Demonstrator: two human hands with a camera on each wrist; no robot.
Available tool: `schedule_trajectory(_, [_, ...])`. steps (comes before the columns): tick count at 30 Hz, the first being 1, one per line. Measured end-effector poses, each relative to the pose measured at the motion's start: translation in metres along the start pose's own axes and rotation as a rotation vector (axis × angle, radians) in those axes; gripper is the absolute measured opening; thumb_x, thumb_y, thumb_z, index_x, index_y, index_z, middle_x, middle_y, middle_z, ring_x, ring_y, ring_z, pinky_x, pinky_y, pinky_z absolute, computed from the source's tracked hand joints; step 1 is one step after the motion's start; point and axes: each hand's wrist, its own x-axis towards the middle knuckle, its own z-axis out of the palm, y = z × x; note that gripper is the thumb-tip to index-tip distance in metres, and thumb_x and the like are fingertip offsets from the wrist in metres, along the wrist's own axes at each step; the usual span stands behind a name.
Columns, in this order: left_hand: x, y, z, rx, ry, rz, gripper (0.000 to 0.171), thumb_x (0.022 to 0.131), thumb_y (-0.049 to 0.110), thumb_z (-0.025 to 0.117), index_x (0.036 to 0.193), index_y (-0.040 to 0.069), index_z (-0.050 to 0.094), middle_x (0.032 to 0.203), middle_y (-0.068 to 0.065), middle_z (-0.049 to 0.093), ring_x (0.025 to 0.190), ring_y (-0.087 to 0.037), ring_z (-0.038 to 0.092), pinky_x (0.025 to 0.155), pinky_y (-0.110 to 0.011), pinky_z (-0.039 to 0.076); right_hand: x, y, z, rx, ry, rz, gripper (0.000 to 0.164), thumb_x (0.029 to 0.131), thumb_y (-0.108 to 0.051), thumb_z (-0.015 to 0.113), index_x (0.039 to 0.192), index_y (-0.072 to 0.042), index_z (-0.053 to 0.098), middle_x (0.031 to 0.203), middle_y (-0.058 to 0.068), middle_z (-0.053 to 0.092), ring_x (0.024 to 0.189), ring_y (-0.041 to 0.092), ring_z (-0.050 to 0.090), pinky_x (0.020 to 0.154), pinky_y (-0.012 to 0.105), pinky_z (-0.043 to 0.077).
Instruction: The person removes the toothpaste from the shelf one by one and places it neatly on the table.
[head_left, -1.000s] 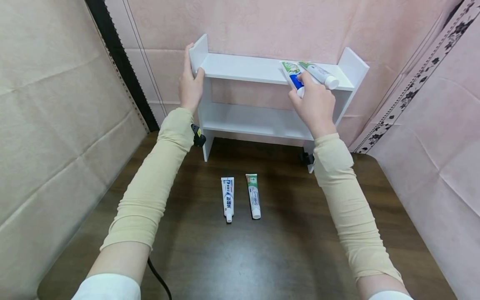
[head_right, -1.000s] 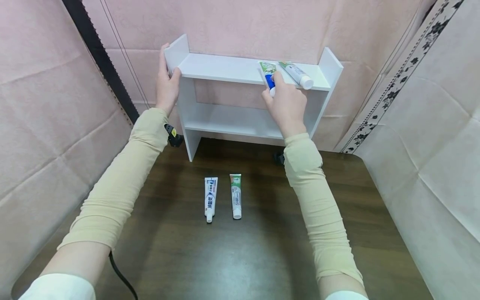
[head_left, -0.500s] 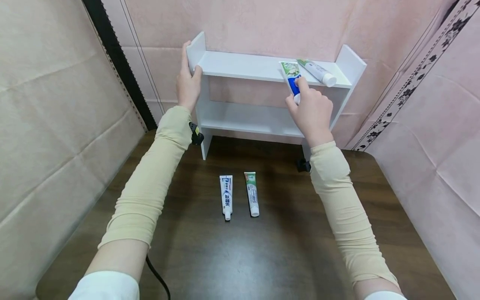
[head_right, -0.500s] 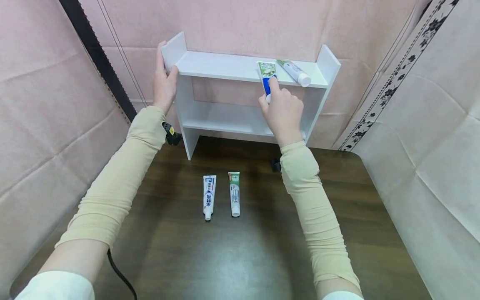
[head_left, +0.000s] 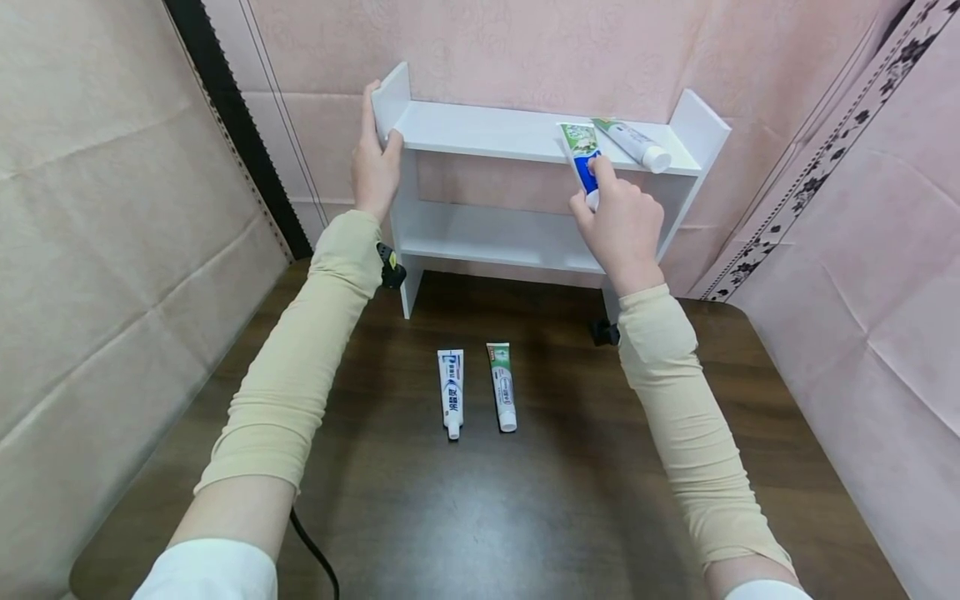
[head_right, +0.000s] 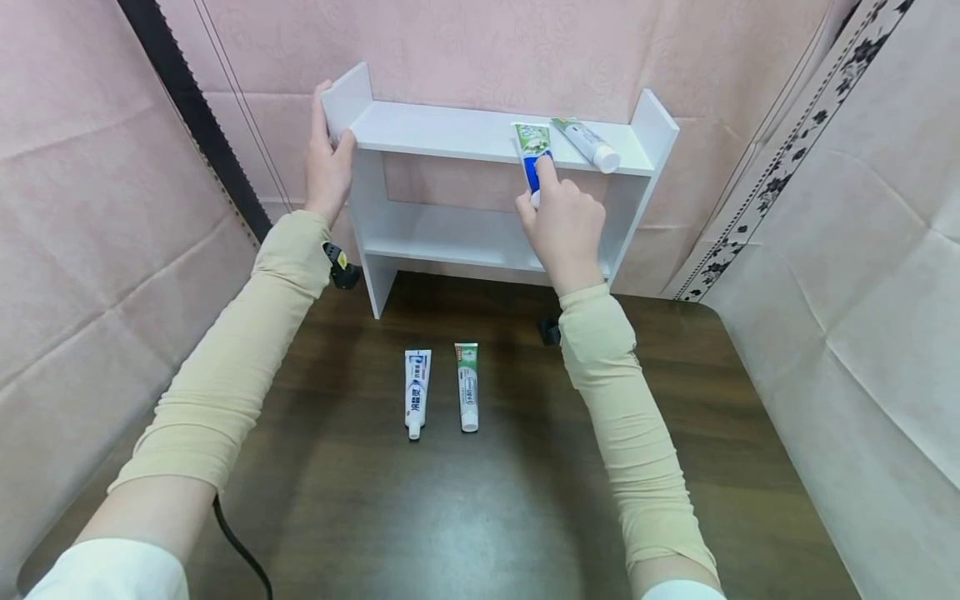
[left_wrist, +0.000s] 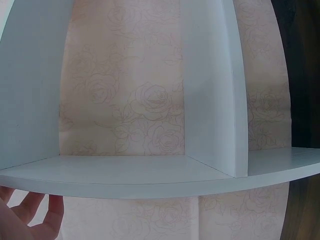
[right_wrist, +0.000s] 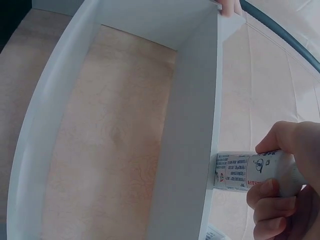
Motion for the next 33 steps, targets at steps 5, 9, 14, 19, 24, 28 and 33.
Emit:
schedule_trajectory(5, [0.000, 0.001, 0.001, 0.003, -0.009, -0.006, 0.062, 0.099, 0.025, 0.040, 0.147, 0.055, 0.017, 0.138, 0.001, 0.057, 0.071, -0.011, 0.046, 0.064, -0.026, 0.037, -0.004, 0.001, -0.001, 0.005, -0.012, 0.018, 0.042, 0.097, -0.031, 0.046, 0.130, -0.007, 0.054, 0.105, 0.025, 0.071, 0.078, 0.041, 0.067, 0.064, 0.049, 0.053])
schedule_trajectory(9, [0.000, 0.001, 0.003, 0.006, -0.011, -0.010, 0.062, 0.099, 0.025, 0.039, 0.147, 0.056, 0.016, 0.136, -0.001, 0.058, 0.071, -0.011, 0.046, 0.065, -0.026, 0.037, -0.010, 0.003, -0.001, 0.007, -0.001, 0.014, 0.042, 0.097, -0.030, 0.046, 0.131, -0.007, 0.054, 0.104, 0.025, 0.071, 0.077, 0.041, 0.067, 0.062, 0.050, 0.053])
schedule_trajectory(14, [-0.001, 0.001, 0.003, 0.010, -0.013, -0.013, 0.062, 0.099, 0.024, 0.039, 0.148, 0.055, 0.016, 0.133, -0.003, 0.059, 0.071, -0.012, 0.046, 0.064, -0.026, 0.037, -0.019, 0.004, -0.003, 0.011, 0.018, 0.001, 0.041, 0.096, -0.030, 0.048, 0.130, -0.008, 0.054, 0.103, 0.024, 0.071, 0.075, 0.041, 0.067, 0.061, 0.050, 0.052])
schedule_trajectory(19, [-0.001, 0.003, 0.002, 0.000, -0.015, -0.018, 0.062, 0.099, 0.025, 0.039, 0.148, 0.055, 0.015, 0.136, -0.002, 0.058, 0.070, -0.011, 0.045, 0.064, -0.025, 0.036, -0.030, 0.004, -0.007, 0.019, 0.033, -0.007, 0.040, 0.096, -0.029, 0.049, 0.130, -0.008, 0.054, 0.102, 0.024, 0.071, 0.074, 0.041, 0.067, 0.059, 0.049, 0.052])
schedule_trajectory(24, [-0.001, 0.003, 0.001, -0.010, -0.018, -0.013, 0.061, 0.100, 0.025, 0.039, 0.149, 0.053, 0.015, 0.137, -0.001, 0.056, 0.068, -0.011, 0.043, 0.064, -0.025, 0.036, -0.043, 0.005, -0.012, 0.062, 0.048, -0.006, 0.040, 0.096, -0.027, 0.050, 0.131, -0.010, 0.056, 0.105, 0.021, 0.072, 0.072, 0.039, 0.066, 0.056, 0.048, 0.050])
schedule_trajectory(28, [0.000, 0.001, 0.002, -0.021, -0.025, -0.018, 0.061, 0.100, 0.025, 0.039, 0.148, 0.054, 0.015, 0.140, 0.001, 0.055, 0.070, -0.011, 0.044, 0.065, -0.025, 0.037, -0.058, 0.008, -0.018, 0.115, 0.079, 0.001, 0.039, 0.094, -0.025, 0.054, 0.130, -0.013, 0.060, 0.104, 0.020, 0.072, 0.066, 0.037, 0.063, 0.053, 0.045, 0.044])
schedule_trajectory(33, [0.000, -0.001, 0.001, -0.032, -0.017, -0.013, 0.061, 0.100, 0.024, 0.039, 0.149, 0.053, 0.016, 0.143, 0.003, 0.052, 0.072, -0.011, 0.044, 0.066, -0.025, 0.036, -0.083, 0.012, -0.016, 0.171, 0.116, 0.002, 0.036, 0.090, -0.026, 0.059, 0.123, -0.014, 0.067, 0.090, 0.020, 0.072, 0.052, 0.035, 0.051, 0.046, 0.041, 0.035])
